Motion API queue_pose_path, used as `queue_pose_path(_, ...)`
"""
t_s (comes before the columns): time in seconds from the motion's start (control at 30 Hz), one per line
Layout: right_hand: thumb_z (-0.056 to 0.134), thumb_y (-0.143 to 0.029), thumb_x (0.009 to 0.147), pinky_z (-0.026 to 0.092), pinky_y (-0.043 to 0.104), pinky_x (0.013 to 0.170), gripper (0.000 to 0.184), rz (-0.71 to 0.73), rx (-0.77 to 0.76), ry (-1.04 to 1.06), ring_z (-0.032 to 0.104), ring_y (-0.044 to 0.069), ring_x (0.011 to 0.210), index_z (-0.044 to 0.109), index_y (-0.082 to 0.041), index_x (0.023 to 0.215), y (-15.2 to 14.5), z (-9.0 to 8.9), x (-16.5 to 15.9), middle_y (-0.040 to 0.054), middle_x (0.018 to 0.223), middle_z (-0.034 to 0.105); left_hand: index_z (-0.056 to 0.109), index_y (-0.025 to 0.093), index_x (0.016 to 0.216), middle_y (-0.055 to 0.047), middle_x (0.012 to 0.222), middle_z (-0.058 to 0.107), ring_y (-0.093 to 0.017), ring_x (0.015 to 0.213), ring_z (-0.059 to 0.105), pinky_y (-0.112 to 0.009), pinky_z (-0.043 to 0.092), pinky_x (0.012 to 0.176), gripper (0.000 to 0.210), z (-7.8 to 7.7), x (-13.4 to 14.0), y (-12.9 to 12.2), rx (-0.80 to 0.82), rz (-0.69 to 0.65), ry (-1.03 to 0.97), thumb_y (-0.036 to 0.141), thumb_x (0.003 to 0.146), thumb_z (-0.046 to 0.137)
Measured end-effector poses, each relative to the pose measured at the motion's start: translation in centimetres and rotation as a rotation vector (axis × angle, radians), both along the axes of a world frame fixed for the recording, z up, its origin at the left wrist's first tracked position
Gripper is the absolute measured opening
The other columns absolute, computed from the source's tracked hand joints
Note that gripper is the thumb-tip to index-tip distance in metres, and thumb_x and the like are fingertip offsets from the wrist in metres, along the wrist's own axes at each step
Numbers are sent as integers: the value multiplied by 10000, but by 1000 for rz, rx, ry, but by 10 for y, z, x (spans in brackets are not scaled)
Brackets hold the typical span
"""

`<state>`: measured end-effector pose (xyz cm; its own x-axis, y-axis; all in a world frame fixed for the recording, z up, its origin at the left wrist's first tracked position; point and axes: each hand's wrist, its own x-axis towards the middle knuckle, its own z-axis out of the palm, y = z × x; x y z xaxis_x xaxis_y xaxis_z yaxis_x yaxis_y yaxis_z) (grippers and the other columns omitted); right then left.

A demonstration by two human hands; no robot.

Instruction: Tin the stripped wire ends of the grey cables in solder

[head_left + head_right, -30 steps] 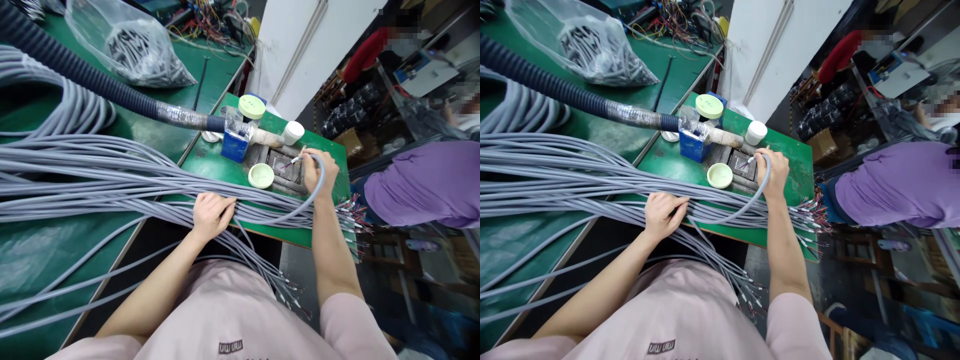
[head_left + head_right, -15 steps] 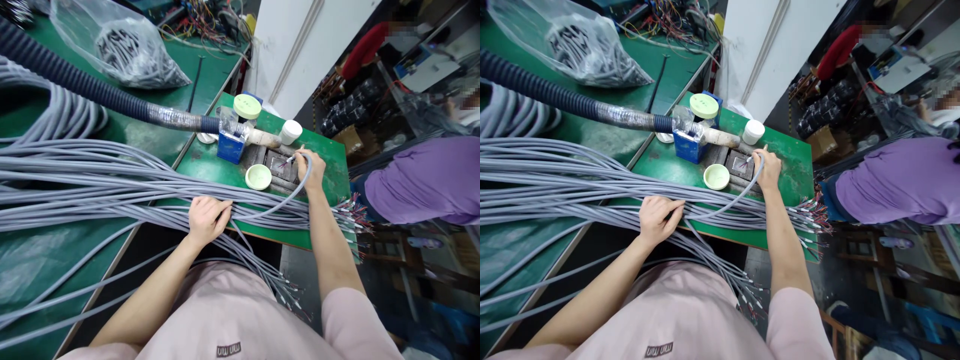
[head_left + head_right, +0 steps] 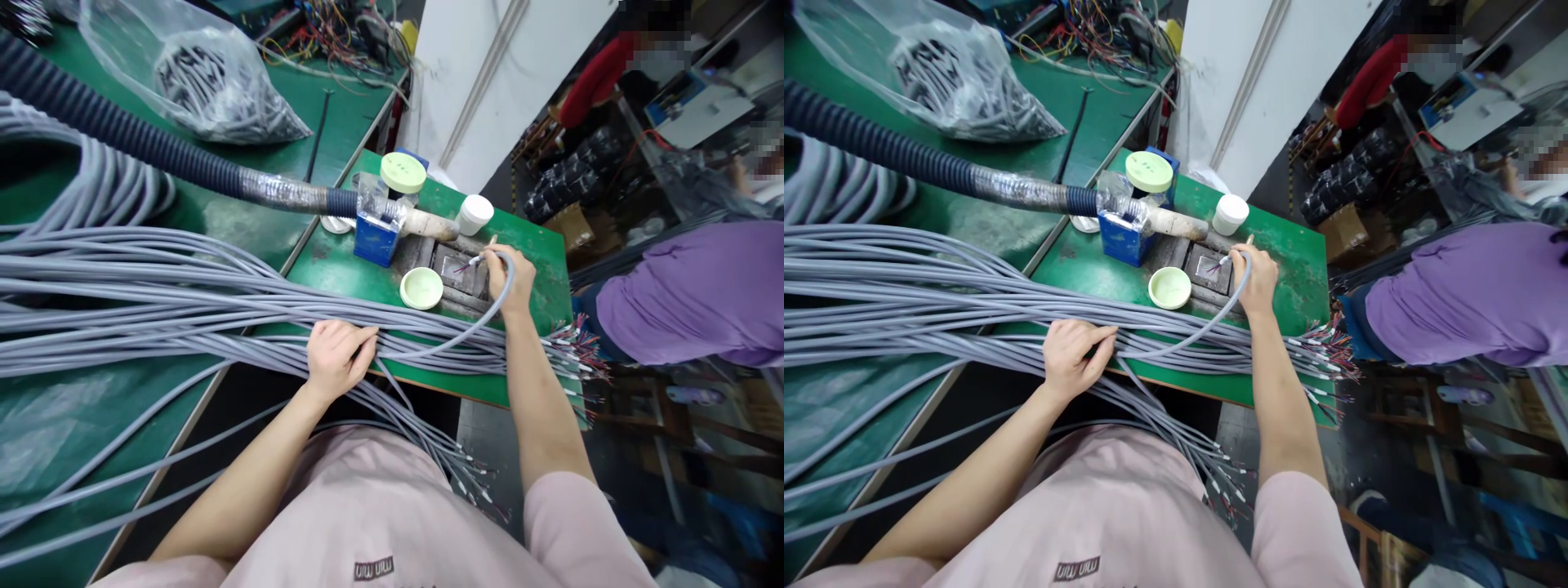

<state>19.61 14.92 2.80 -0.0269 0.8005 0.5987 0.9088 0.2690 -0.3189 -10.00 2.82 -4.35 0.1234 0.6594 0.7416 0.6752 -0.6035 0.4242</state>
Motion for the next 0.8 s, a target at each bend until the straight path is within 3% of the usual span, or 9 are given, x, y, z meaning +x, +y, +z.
queue_pose_path(0.13,491,-341,922,518,358,837,238,74,73,114,672,201,898,691,-220,968,-58,31,-21,63,962,736,698,215,893,-9,664,676,-149,647,599,-324,381,667,102,0,-1,0,-54,1,-40,212,828,619)
queue_pose_path(0.23,510,-246,913,530,408,854,216,246,104,137,667,218,967,679,-262,1048,-109,40,-39,58,1053,721,710,212,872,-22,698,686,-150,665,594,-331,417,691,107,7,10,-7,-160,-58,-271,237,846,609)
queue_pose_path(0.3,571,-166,867,538,438,849,302,404,150,98,658,227,983,658,-310,1118,-140,35,-47,43,1128,708,716,206,899,-37,744,695,-155,699,595,-325,453,691,146,15,26,-15,-316,-186,-523,279,868,593)
queue_pose_path(0.37,609,-123,831,543,452,844,418,469,191,61,643,232,1002,628,-335,1190,-165,23,-50,38,1163,700,722,196,978,-48,751,699,-163,729,607,-316,481,696,230,25,46,-25,-577,-414,-699,353,880,586)
queue_pose_path(0.43,613,-125,829,547,458,841,449,484,192,22,629,234,1026,614,-349,1218,-187,8,-49,32,1175,697,711,182,1056,-60,818,723,-168,759,641,-314,511,737,351,35,66,-34,-826,-702,-830,451,863,594)
queue_pose_path(0.5,596,-146,845,549,463,840,419,472,181,-9,616,235,1050,623,-363,1202,-205,-4,-45,21,1180,695,727,172,1021,-71,868,737,-178,795,664,-315,522,785,417,43,80,-41,-983,-844,-915,524,839,598)
queue_pose_path(0.67,581,-176,854,545,459,843,324,450,175,-82,607,231,1055,667,-365,1103,-235,-20,-32,10,1108,720,762,172,782,-102,977,745,-213,898,675,-331,518,865,414,51,90,-51,-1008,-902,-864,549,825,600)
queue_pose_path(0.8,514,-212,899,537,459,855,270,484,183,-54,606,234,1060,683,-310,1085,-243,-26,-25,44,1054,731,768,190,793,-103,963,752,-207,881,677,-339,529,849,354,51,92,-57,-980,-918,-806,502,840,606)
